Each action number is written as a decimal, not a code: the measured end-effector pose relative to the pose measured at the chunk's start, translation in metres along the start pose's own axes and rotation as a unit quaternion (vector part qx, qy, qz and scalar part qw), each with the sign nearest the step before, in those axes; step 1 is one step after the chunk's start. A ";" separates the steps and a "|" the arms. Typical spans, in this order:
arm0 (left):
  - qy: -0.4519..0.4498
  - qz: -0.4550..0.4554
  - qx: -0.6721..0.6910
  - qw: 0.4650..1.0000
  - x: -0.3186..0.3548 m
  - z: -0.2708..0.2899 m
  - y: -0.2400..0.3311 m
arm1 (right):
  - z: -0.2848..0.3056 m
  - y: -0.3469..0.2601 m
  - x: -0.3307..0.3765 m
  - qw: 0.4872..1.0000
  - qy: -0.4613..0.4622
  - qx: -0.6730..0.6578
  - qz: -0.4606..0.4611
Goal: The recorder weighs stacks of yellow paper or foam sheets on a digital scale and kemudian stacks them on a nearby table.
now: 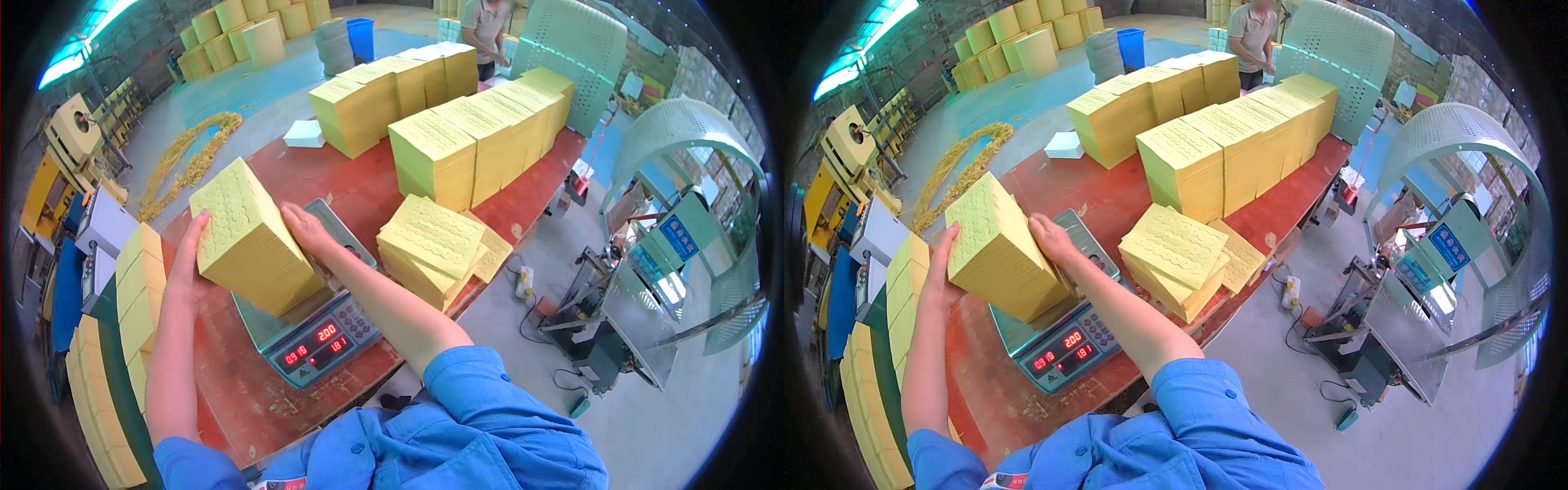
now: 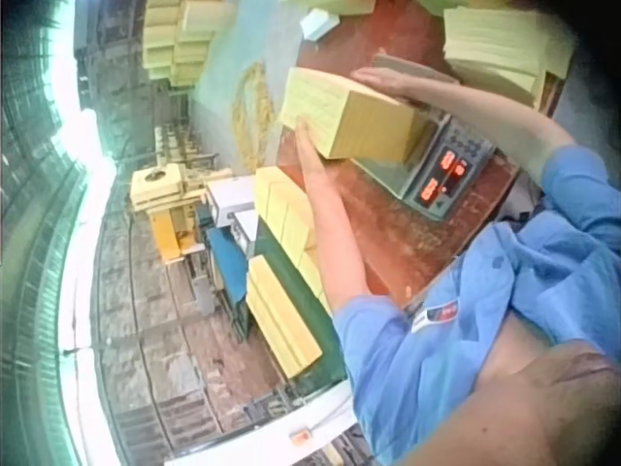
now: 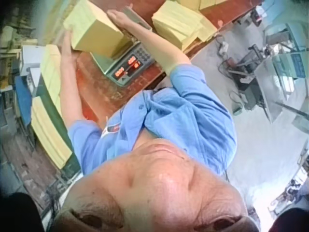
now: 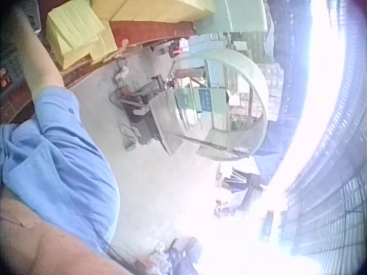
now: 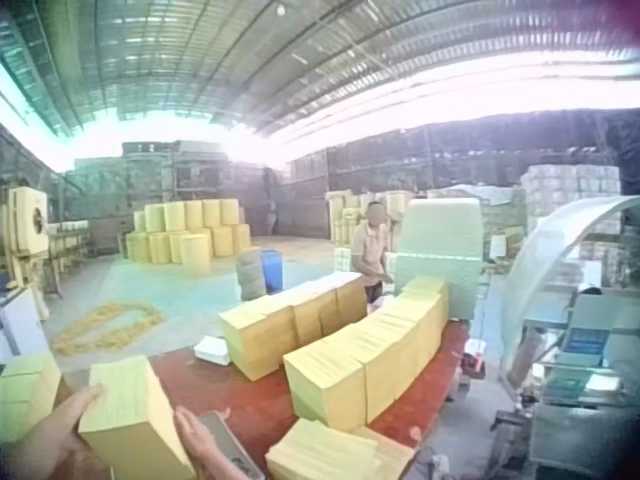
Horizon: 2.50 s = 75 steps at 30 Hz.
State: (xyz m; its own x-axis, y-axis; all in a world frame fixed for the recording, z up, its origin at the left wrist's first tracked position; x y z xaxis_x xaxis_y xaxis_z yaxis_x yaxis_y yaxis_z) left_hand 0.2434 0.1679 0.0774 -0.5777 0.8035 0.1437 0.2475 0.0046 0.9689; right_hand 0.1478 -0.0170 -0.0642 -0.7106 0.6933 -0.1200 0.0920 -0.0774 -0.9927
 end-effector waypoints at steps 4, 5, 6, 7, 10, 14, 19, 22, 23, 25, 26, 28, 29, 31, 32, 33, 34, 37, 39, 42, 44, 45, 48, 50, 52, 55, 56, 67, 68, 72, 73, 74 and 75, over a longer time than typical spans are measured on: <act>0.027 0.045 0.002 0.999 0.034 0.013 0.004 | -0.032 0.004 0.016 0.993 -0.060 -0.093 -0.032; 0.038 0.041 -0.020 0.998 0.037 0.005 0.003 | -0.021 0.013 0.019 0.995 -0.052 -0.080 0.006; 0.059 0.042 -0.036 0.997 0.042 0.013 -0.003 | -0.023 0.013 0.034 0.996 -0.056 -0.076 -0.003; 0.062 0.049 -0.031 0.996 0.050 0.020 -0.009 | -0.023 0.013 0.053 0.998 -0.031 -0.047 -0.018; -0.005 0.054 -0.027 0.998 0.062 0.006 -0.011 | -0.005 0.001 0.095 0.999 0.015 -0.021 -0.031; -0.045 0.049 -0.037 0.997 0.060 -0.007 -0.008 | 0.026 -0.009 0.140 0.977 0.161 0.100 0.094; -0.137 0.046 0.043 0.989 0.040 -0.007 -0.019 | 0.052 0.001 0.198 0.986 0.111 0.090 -0.083; -0.073 0.060 0.077 0.993 0.053 0.021 -0.019 | 0.024 0.020 0.196 0.988 0.030 0.002 -0.151; -0.059 0.062 0.084 0.993 0.051 0.013 -0.019 | 0.022 0.029 0.194 0.973 0.001 -0.073 -0.220; -0.068 0.068 0.084 0.992 0.055 -0.002 -0.018 | 0.017 0.026 0.195 0.917 -0.051 -0.288 -0.269; -0.045 0.065 0.084 0.993 0.059 -0.005 -0.014 | 0.015 0.015 0.194 0.916 -0.065 -0.278 -0.280; -0.101 0.040 0.061 0.992 0.058 -0.003 -0.017 | 0.017 0.011 0.193 0.913 -0.073 -0.284 -0.284; -0.148 0.011 0.036 0.988 0.061 0.002 -0.016 | 0.013 0.013 0.191 0.909 -0.091 -0.290 -0.286; -0.089 0.022 0.072 0.993 0.055 0.027 -0.027 | 0.014 0.014 0.196 0.902 -0.070 -0.314 -0.287; -0.105 0.014 0.067 0.992 0.063 0.029 -0.030 | 0.025 -0.003 0.204 0.919 -0.073 -0.267 -0.282; -0.117 0.004 0.061 0.991 0.069 0.028 -0.032 | 0.033 -0.024 0.213 0.931 -0.039 -0.231 -0.281; -0.101 0.003 0.103 0.989 0.069 0.008 -0.036 | 0.051 -0.035 0.219 0.929 -0.031 -0.230 -0.288; -0.059 0.002 0.169 0.984 0.060 -0.036 -0.038 | 0.104 -0.083 0.217 0.954 -0.047 -0.146 -0.256; -0.055 -0.062 0.161 0.983 0.059 -0.046 -0.023 | 0.118 -0.103 0.193 0.968 -0.069 -0.087 -0.224; -0.046 -0.144 0.191 0.970 0.037 -0.054 -0.006 | 0.136 -0.150 0.145 0.976 -0.095 -0.036 -0.191; -0.033 -0.178 0.207 0.961 0.010 -0.066 0.009 | 0.154 -0.163 0.103 0.975 -0.102 -0.021 -0.197; -0.030 -0.186 0.186 0.964 -0.002 -0.077 0.019 | 0.164 -0.160 0.082 0.975 -0.099 -0.060 -0.188; -0.085 -0.094 0.223 0.966 -0.035 -0.110 0.041 | 0.178 -0.158 0.020 0.958 -0.101 -0.134 -0.233; 0.006 -0.230 0.054 0.972 -0.094 -0.067 0.026 | 0.165 -0.129 -0.026 0.951 -0.093 -0.152 -0.252; 0.070 -0.332 -0.105 0.935 -0.119 -0.078 0.019 | 0.176 -0.082 -0.073 0.952 -0.066 -0.137 -0.265; 0.057 -0.130 0.082 0.987 -0.114 -0.148 0.031 | 0.182 -0.032 -0.103 0.953 -0.029 -0.116 -0.278; 0.077 -0.078 0.067 0.992 -0.123 -0.147 0.031 | 0.179 -0.021 -0.110 0.955 -0.019 -0.111 -0.274; -0.077 0.025 0.173 0.982 -0.248 -0.062 -0.034 | 0.145 0.010 -0.119 0.961 0.089 -0.088 -0.248; -0.086 0.018 0.192 0.978 -0.252 -0.054 -0.038 | 0.145 0.011 -0.118 0.960 0.089 -0.082 -0.252; -0.072 -0.080 0.218 0.970 -0.258 -0.025 -0.054 | 0.136 0.012 -0.121 0.964 0.079 -0.076 -0.242; -0.060 -0.086 0.227 0.968 -0.259 -0.023 -0.056 | 0.135 0.025 -0.126 0.956 0.095 -0.069 -0.268; -0.080 -0.057 0.198 0.975 -0.266 -0.036 -0.056 | 0.139 0.040 -0.136 0.949 0.109 -0.059 -0.290; -0.098 -0.033 0.170 0.980 -0.275 -0.053 -0.052 | 0.151 0.058 -0.144 0.946 0.094 -0.141 -0.276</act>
State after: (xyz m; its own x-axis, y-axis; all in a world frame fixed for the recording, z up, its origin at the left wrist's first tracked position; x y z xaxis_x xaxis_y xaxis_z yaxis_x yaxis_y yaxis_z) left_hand 0.3482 -0.0844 -0.0022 -0.4481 0.8939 0.0089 0.4784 0.2314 0.8471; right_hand 0.1502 -0.2290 -0.1060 -0.5705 0.6896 0.4461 -0.0553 0.5096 -0.8586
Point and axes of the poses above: each hand's wrist, its own x-axis away from the middle knuckle, its own z-axis out of the back of the hand, y = z × x, the point moved 2 cm from there along -x, towards the middle knuckle, and after that the axes turned 7 degrees about -z, right-handed, at the moved point
